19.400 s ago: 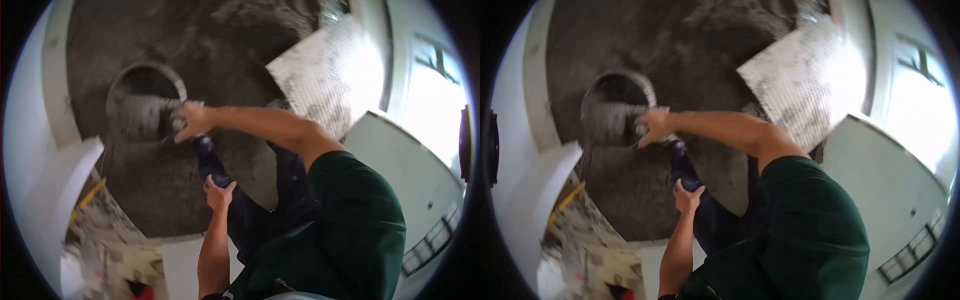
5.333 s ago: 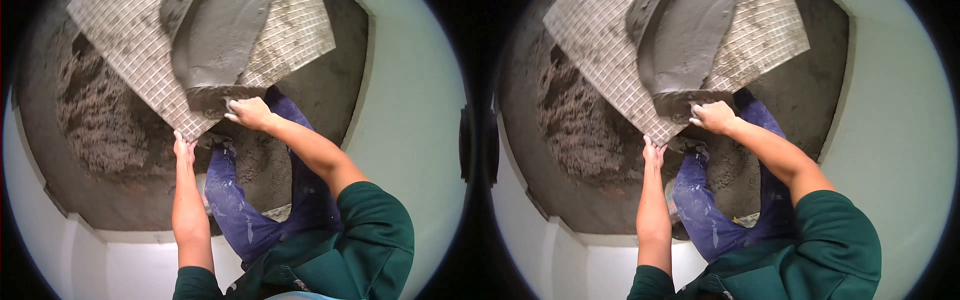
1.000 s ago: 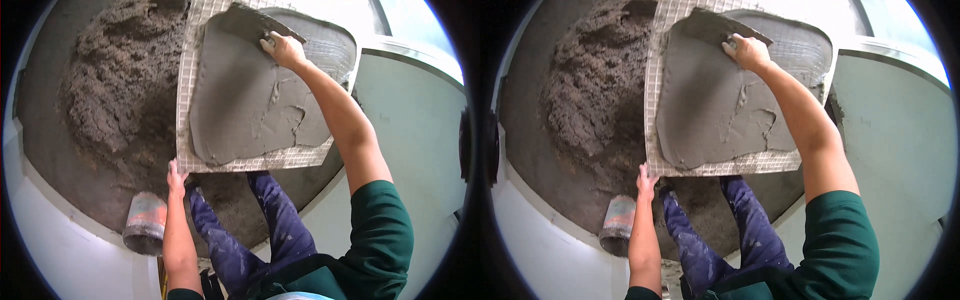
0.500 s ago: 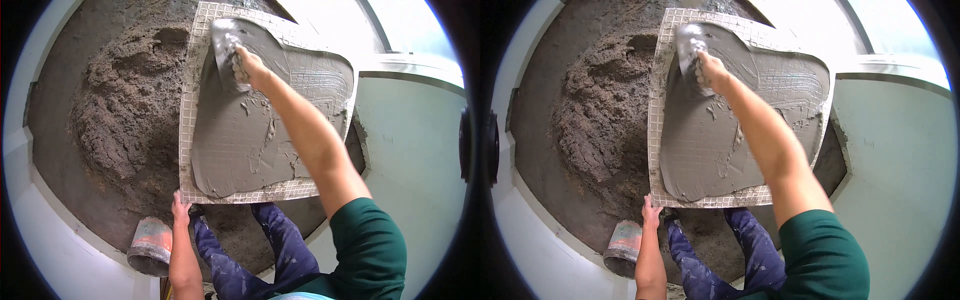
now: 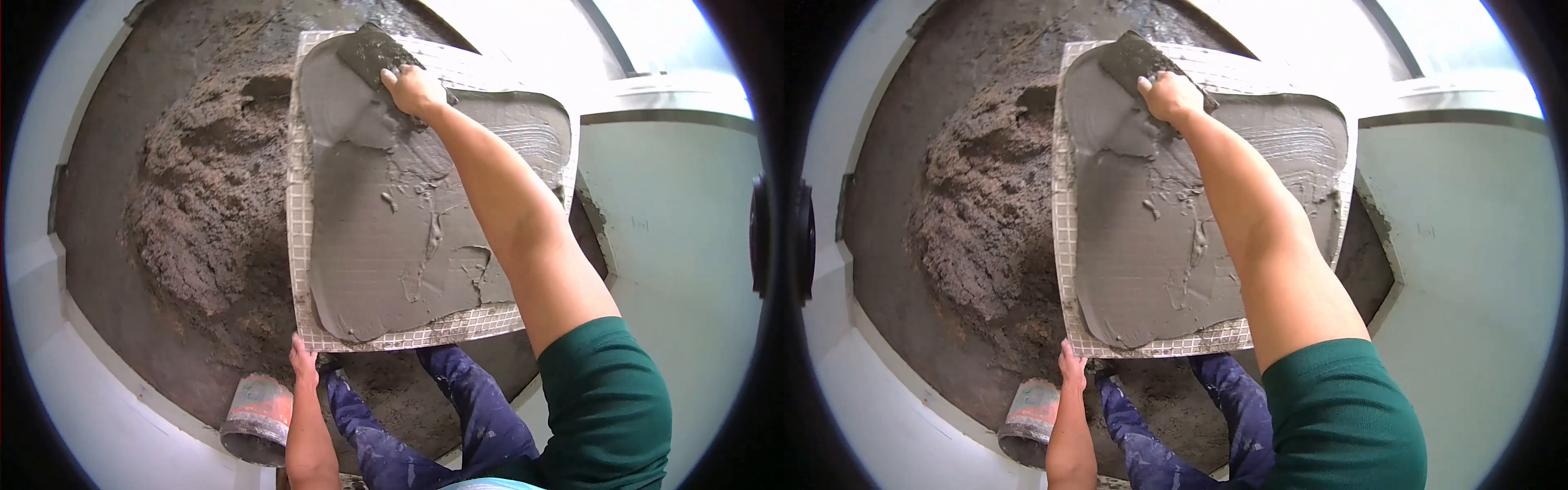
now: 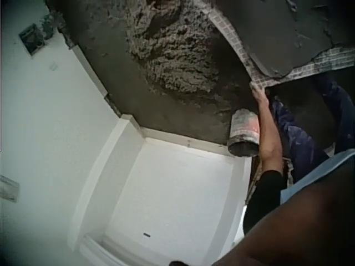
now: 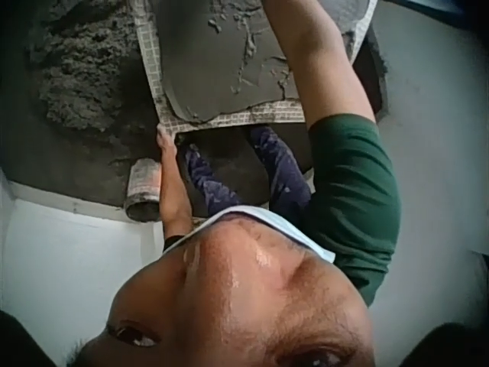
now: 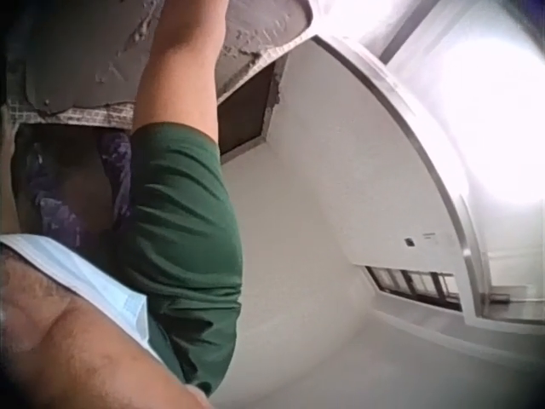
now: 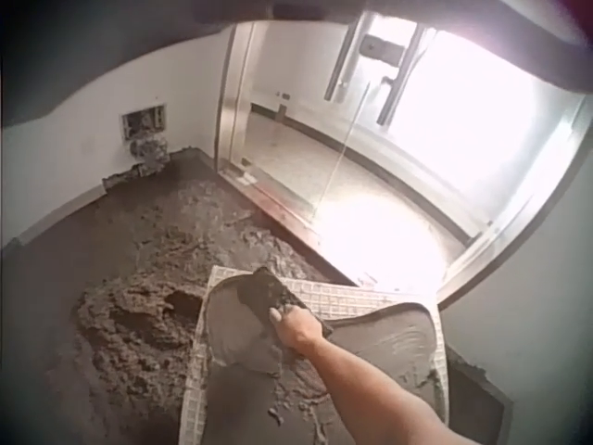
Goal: Applying and spreading mortar on the back of a floor tile using a trowel.
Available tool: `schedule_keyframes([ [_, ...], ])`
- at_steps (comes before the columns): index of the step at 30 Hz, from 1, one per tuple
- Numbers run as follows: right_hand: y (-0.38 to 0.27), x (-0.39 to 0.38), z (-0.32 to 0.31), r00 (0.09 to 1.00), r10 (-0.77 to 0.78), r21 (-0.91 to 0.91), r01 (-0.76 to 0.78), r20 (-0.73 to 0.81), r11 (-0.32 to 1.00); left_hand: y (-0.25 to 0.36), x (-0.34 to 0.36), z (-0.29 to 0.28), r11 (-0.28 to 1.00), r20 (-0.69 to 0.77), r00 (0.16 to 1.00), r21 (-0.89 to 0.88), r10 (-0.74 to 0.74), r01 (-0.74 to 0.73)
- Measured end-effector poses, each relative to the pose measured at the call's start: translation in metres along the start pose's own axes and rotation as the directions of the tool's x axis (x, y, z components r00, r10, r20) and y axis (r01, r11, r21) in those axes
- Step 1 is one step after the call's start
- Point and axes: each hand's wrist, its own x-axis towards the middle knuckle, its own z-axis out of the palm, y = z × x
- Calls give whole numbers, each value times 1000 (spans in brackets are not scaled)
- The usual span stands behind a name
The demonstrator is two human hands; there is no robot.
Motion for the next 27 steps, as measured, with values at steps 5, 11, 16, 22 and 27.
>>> schedule_keyframes([
  [5, 101, -30, -23, 984, 178, 58, -180, 31, 982, 6, -5, -17, 998, -41, 999, 59, -28, 31],
  [11, 279, -61, -50, 981, 172, 78, -165, -94, 983, 1, 10, 9, 989, -72, 996, 127, -60, 69],
  [16, 252, -125, -41, 993, 119, 244, -120, 21, 962, 19, 1, -21, 951, -76, 991, 281, -111, 128],
  [22, 340, -67, -68, 954, 264, 65, -257, -145, 964, 29, 8, -5, 881, -178, 970, 416, -165, 226],
  [27, 429, -58, -78, 927, 277, -35, -295, -254, 955, 35, 4, 1, 863, -181, 963, 432, -201, 261],
])
